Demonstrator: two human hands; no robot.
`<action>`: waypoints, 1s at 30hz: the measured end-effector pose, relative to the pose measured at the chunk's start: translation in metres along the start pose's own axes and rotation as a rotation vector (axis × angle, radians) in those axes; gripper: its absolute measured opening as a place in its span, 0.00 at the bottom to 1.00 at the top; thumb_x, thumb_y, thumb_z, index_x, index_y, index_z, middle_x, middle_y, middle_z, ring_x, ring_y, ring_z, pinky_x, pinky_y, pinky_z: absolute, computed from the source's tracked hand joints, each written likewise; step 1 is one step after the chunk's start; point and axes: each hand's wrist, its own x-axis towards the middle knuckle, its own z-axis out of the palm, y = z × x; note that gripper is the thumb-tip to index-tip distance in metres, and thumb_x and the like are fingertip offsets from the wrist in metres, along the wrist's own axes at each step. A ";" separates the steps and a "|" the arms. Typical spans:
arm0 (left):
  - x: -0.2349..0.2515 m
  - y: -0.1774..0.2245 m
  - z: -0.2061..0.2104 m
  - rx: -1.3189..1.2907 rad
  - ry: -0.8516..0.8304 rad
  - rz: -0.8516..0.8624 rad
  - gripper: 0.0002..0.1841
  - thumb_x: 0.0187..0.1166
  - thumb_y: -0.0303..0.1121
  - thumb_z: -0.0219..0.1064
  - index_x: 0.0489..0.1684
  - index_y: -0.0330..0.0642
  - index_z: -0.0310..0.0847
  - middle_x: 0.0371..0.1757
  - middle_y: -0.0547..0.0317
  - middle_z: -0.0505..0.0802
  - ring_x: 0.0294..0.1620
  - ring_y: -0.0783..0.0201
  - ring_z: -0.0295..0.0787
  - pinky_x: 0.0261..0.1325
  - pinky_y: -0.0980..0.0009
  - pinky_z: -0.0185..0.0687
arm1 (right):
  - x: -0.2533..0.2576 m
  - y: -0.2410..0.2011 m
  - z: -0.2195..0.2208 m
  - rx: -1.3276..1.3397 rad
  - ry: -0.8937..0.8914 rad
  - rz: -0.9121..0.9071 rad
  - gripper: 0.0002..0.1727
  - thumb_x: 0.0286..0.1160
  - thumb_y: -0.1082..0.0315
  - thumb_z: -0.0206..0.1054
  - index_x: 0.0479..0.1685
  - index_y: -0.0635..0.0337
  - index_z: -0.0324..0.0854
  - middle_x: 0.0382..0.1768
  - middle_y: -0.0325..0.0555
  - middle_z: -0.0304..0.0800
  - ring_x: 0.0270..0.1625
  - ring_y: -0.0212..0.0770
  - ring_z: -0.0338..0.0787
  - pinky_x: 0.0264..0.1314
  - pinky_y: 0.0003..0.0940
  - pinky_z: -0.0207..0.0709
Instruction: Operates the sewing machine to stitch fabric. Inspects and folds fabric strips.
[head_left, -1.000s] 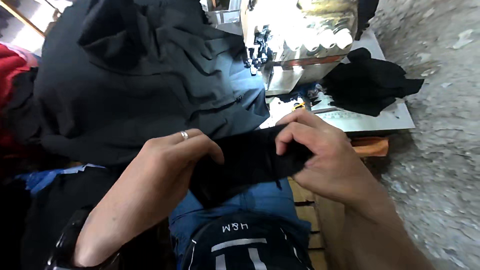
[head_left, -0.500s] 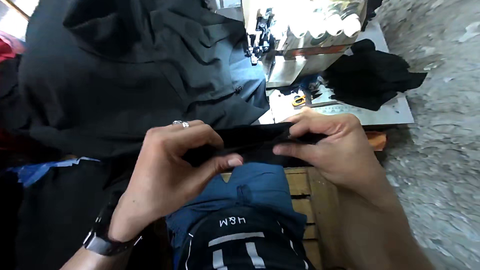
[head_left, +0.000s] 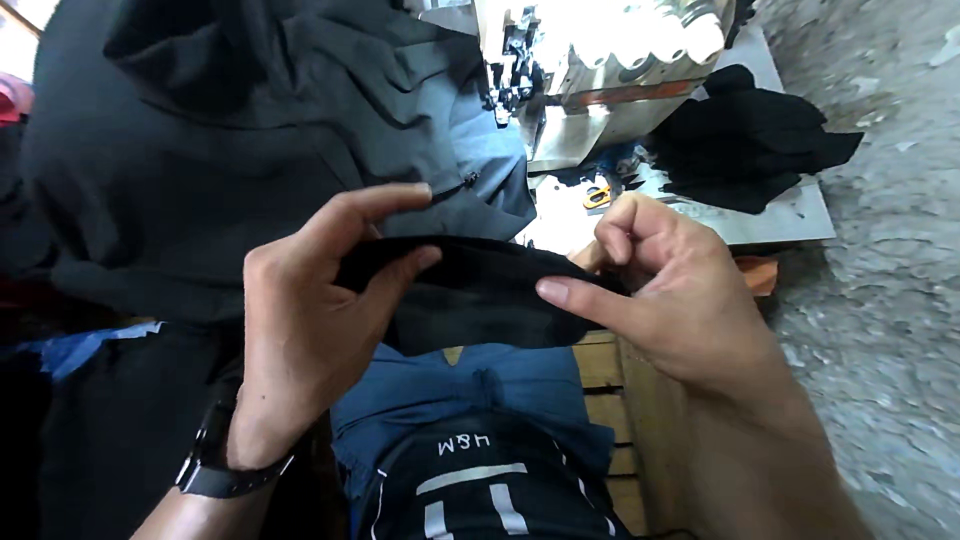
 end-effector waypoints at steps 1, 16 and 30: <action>0.002 -0.002 0.000 0.013 0.013 0.007 0.11 0.76 0.32 0.76 0.53 0.43 0.91 0.41 0.69 0.94 0.39 0.80 0.89 0.44 0.83 0.86 | -0.001 -0.001 -0.005 0.016 -0.044 0.019 0.21 0.60 0.64 0.83 0.41 0.46 0.71 0.25 0.28 0.89 0.26 0.24 0.86 0.26 0.16 0.79; 0.028 -0.013 0.044 -0.250 0.042 -0.178 0.07 0.81 0.24 0.69 0.52 0.40 0.85 0.40 0.67 0.92 0.29 0.75 0.88 0.30 0.81 0.88 | 0.016 0.052 0.013 0.216 -0.019 -0.192 0.14 0.75 0.74 0.61 0.43 0.55 0.95 0.42 0.36 0.94 0.48 0.29 0.92 0.50 0.23 0.88; 0.042 -0.022 0.055 -0.205 0.010 -0.123 0.08 0.78 0.22 0.71 0.51 0.39 0.87 0.43 0.67 0.94 0.32 0.76 0.90 0.34 0.81 0.91 | 0.043 0.054 0.021 0.256 0.218 -0.008 0.08 0.61 0.69 0.85 0.37 0.55 0.96 0.33 0.36 0.97 0.36 0.28 0.94 0.39 0.23 0.91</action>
